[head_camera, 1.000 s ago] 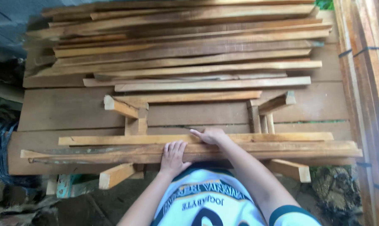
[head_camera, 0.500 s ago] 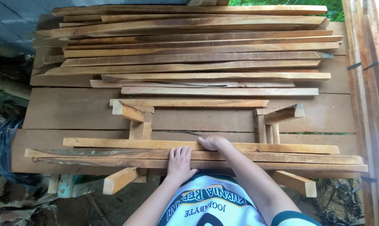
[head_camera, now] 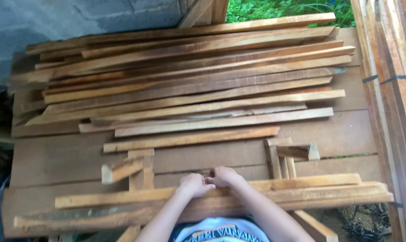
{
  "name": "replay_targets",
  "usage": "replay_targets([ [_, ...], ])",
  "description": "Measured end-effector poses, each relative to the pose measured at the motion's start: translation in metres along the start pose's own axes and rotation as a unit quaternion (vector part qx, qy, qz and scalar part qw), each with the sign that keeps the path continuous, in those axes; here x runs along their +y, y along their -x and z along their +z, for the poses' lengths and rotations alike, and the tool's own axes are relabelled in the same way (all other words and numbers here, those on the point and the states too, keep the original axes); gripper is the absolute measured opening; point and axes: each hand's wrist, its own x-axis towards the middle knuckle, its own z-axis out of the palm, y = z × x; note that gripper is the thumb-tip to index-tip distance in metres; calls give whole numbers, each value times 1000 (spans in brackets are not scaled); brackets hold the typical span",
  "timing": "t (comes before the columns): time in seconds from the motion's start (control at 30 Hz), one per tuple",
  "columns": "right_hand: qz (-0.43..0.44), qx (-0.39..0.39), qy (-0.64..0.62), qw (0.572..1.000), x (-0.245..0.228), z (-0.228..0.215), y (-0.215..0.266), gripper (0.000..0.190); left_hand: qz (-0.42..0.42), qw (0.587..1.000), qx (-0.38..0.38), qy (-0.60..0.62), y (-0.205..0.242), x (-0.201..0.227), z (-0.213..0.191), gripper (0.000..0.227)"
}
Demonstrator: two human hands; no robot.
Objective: The recorder is organizing and stacking thin wooden slats into a wooden frame/jig on a low workbench.
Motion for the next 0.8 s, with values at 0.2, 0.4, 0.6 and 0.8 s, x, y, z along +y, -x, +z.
replay_targets([
  [0.2, -45, 400, -130, 906, 42, -99, -85, 43, 43, 938, 339, 53, -178, -75, -69, 65],
  [0.4, -38, 571, 116, 812, 60, -236, -101, 78, 35, 901, 426, -67, -156, -77, -237, 82],
  [0.6, 42, 419, 177, 890, 65, -310, -114, 91, -33, 944, 308, -112, -191, -87, -282, 102],
  [0.8, 87, 341, 233, 907, 49, -342, -109, 97, -48, 947, 299, -107, -176, -73, -302, 105],
])
